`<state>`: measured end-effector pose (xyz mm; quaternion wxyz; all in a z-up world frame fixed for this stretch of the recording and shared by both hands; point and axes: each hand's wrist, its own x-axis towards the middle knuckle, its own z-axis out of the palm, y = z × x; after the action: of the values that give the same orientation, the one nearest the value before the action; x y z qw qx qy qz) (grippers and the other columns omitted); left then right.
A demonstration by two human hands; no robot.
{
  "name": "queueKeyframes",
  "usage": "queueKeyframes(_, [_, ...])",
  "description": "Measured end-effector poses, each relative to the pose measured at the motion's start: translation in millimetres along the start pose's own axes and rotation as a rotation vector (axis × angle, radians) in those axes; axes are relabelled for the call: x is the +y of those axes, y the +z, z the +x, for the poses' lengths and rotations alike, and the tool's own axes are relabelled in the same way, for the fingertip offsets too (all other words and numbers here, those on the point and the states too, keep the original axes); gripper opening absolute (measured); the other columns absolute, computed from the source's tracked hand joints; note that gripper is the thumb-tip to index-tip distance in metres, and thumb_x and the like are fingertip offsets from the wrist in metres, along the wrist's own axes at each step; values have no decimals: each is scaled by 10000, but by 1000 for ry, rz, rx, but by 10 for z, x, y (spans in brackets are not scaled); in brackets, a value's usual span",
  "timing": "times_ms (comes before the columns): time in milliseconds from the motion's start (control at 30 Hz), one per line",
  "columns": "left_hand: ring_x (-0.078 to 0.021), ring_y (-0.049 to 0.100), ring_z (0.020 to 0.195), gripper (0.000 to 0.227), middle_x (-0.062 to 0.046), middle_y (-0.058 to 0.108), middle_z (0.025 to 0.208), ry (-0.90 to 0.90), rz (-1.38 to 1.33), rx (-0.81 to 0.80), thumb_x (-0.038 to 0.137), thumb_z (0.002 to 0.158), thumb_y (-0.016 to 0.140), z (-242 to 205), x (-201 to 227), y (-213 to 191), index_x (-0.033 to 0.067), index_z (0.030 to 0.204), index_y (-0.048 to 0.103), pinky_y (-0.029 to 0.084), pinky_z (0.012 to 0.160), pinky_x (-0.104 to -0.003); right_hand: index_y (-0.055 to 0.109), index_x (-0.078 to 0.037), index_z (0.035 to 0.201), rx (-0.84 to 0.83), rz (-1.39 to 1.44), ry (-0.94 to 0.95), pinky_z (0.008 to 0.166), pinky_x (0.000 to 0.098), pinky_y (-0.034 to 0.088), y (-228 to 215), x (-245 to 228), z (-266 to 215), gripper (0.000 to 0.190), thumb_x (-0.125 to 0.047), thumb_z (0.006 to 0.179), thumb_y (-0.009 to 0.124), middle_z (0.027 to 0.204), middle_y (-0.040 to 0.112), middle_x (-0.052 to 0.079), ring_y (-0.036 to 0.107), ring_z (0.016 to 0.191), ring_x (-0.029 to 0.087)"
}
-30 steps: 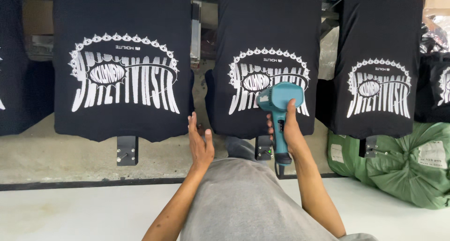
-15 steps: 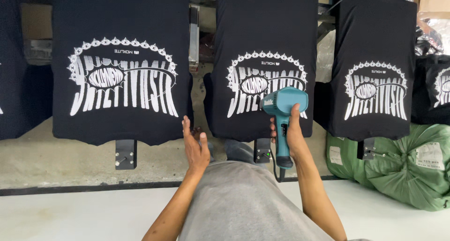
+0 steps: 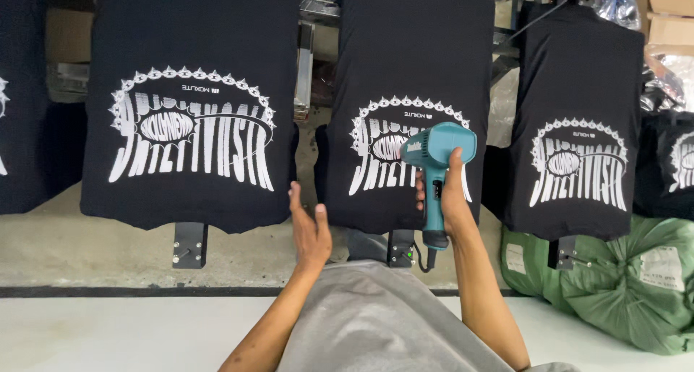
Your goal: The person uses a handheld heat gun to apply heat to the printed designs on several black t-shirts laid out on a workbench. The person moves the heat gun over the graphics on each shirt in sequence.
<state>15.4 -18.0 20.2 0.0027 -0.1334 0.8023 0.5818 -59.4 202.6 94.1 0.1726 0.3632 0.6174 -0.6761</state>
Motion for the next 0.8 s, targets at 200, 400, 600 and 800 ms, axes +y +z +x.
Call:
queueKeyframes(200, [-448, 158, 1339, 598, -268, 200, 1463, 80, 9, 11, 324, 959, 366, 157, 90, 266, -1, 1419, 164, 164, 1080, -509, 567, -26, 795, -7, 33, 4, 375, 289, 470, 58, -208, 48, 930, -864, 697, 177, 561, 504, 56, 501, 440, 150])
queueKeyframes(400, [-410, 179, 1346, 569, -229, 219, 1474, 109, -37, 21, 308, 965, 380, 200, 180, 460, 23, 1425, 205, 165, 1081, -503, 574, -13, 806, -88, 1, -24, 349, 311, 464, 115, -425, 171, 941, -857, 688, 176, 569, 500, 71, 500, 438, 152])
queueKeyframes(600, [-444, 209, 1330, 606, -288, 214, 1452, 89, -31, 119, 315, 951, 391, 264, 186, 448, -17, 1411, 177, 181, 1086, -514, 566, -40, 838, -79, 47, -38, 367, 287, 476, 71, -264, 258, 893, -851, 699, 220, 586, 507, 50, 509, 447, 139])
queueKeyframes(800, [-429, 196, 1338, 573, -266, 201, 1459, -21, -68, 206, 289, 967, 358, 142, 26, 377, 9, 1419, 145, 193, 1081, -500, 566, -11, 861, -73, 166, -73, 363, 289, 483, 123, -293, 345, 919, -838, 691, 203, 578, 508, 62, 510, 436, 142])
